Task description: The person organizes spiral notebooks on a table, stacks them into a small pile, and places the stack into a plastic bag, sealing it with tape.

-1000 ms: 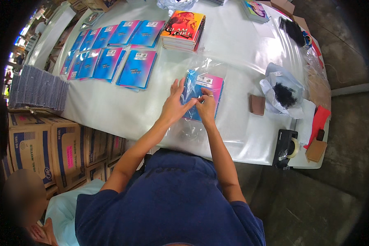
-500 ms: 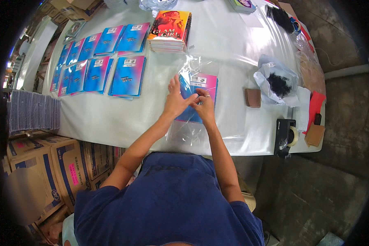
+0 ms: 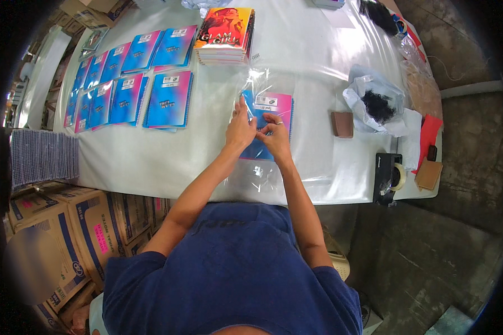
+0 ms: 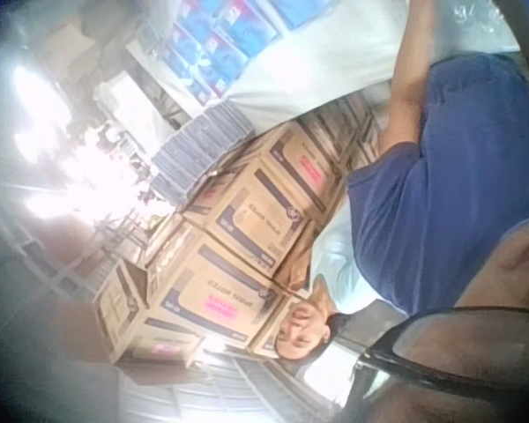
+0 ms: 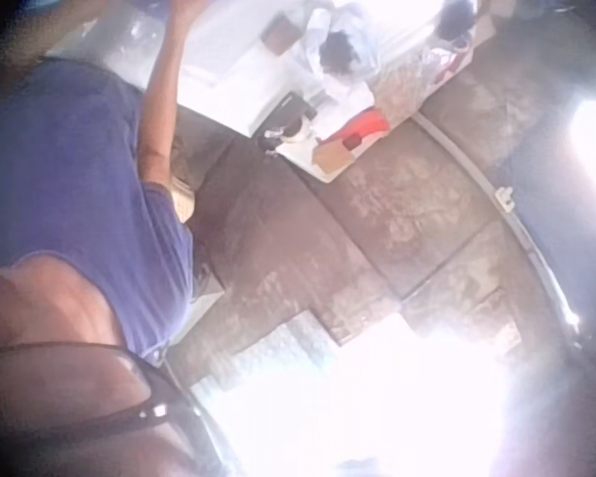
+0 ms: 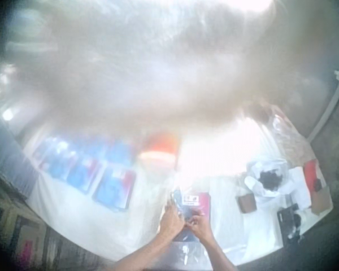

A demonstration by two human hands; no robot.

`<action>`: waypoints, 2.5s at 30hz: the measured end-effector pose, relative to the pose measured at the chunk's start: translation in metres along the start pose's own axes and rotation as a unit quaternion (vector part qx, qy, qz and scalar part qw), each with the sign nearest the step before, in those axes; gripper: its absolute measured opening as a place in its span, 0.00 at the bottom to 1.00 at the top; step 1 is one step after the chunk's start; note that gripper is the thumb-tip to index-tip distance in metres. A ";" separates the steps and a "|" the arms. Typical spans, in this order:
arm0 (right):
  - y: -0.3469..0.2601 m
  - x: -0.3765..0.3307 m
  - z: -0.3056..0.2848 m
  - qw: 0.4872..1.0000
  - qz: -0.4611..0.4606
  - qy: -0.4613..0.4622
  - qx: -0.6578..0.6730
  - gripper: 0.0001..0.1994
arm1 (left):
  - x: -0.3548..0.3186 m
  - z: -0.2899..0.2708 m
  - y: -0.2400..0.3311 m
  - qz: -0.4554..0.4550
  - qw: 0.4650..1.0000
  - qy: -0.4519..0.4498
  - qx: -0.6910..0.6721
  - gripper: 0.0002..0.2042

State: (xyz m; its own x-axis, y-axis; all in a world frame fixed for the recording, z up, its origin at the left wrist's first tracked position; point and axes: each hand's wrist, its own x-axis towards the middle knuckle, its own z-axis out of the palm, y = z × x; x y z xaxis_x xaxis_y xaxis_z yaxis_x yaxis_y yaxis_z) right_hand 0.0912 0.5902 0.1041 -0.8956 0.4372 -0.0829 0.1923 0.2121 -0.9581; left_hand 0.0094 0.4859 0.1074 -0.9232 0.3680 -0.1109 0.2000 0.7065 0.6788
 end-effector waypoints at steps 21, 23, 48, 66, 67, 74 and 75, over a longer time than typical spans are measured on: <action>-0.012 -0.004 -0.007 0.994 0.068 0.003 0.081 0.07 | 0.058 -0.075 -0.019 0.330 0.939 0.086 0.043 0.39; -0.010 -0.003 -0.007 0.996 0.054 0.002 0.069 0.07 | 0.055 -0.077 0.021 0.503 0.832 -0.052 0.226 0.41; -0.019 -0.016 -0.004 0.960 -0.049 0.071 -0.266 0.05 | 0.118 -0.037 0.031 0.672 0.662 -0.222 0.245 0.18; -0.009 -0.005 -0.055 0.864 -0.141 -0.137 -0.464 0.23 | 0.129 -0.020 0.022 0.718 0.642 -0.141 0.226 0.16; -0.010 -0.005 -0.056 0.861 -0.139 -0.140 -0.468 0.23 | 0.130 -0.018 0.020 0.719 0.643 -0.137 0.223 0.16; -0.015 -0.008 -0.051 0.859 -0.127 -0.143 -0.475 0.24 | 0.130 -0.009 0.014 0.723 0.655 -0.105 0.190 0.14; -0.016 -0.009 -0.050 0.860 -0.126 -0.139 -0.474 0.24 | 0.130 -0.008 0.014 0.720 0.657 -0.110 0.194 0.14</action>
State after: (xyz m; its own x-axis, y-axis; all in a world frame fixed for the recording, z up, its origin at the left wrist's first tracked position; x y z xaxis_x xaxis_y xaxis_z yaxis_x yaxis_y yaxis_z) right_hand 0.1163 0.6269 0.1337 -0.9927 0.0749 -0.0948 0.1010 0.9449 -0.3113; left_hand -0.1101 0.5385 0.1082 0.3770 0.8717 0.3130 0.9220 -0.3855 -0.0367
